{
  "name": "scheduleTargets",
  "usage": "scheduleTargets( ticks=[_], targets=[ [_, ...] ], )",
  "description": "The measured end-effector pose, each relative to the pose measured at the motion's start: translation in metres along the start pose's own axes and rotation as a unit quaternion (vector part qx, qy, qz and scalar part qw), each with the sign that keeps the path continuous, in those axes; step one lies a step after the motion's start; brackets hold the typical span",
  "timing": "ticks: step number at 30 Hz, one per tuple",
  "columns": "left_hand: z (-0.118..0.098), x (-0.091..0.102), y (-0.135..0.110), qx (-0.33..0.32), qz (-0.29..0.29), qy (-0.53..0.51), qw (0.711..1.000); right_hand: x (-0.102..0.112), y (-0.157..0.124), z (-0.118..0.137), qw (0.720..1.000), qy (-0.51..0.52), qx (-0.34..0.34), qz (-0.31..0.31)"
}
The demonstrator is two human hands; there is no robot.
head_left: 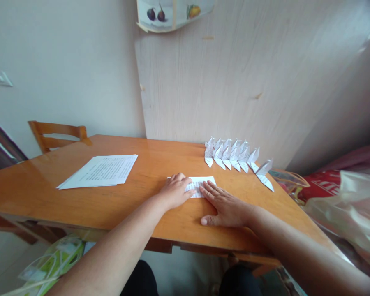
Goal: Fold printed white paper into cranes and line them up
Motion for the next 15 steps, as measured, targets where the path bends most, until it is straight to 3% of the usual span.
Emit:
scheduleTargets(
  ticks=[7, 15],
  targets=[
    [0.0017, -0.0026, 0.0004, -0.004, -0.045, 0.011, 0.999, 0.0012, 0.0002, 0.0023, 1.000, 0.001, -0.019, 0.012],
    [-0.0012, -0.0044, 0.0009, -0.020, -0.046, 0.024, 0.998, 0.0010, 0.0008, 0.0003, 1.000, 0.012, -0.009, 0.006]
  ],
)
Point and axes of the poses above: each hand's wrist, its own y-axis towards the middle knuckle, its own x-axis out of the back of the hand, z = x × y, the point moved 10 cm from there along y, towards the middle knuckle, and after that the axes turned 8 degrees about y, right-handed, at the moved point
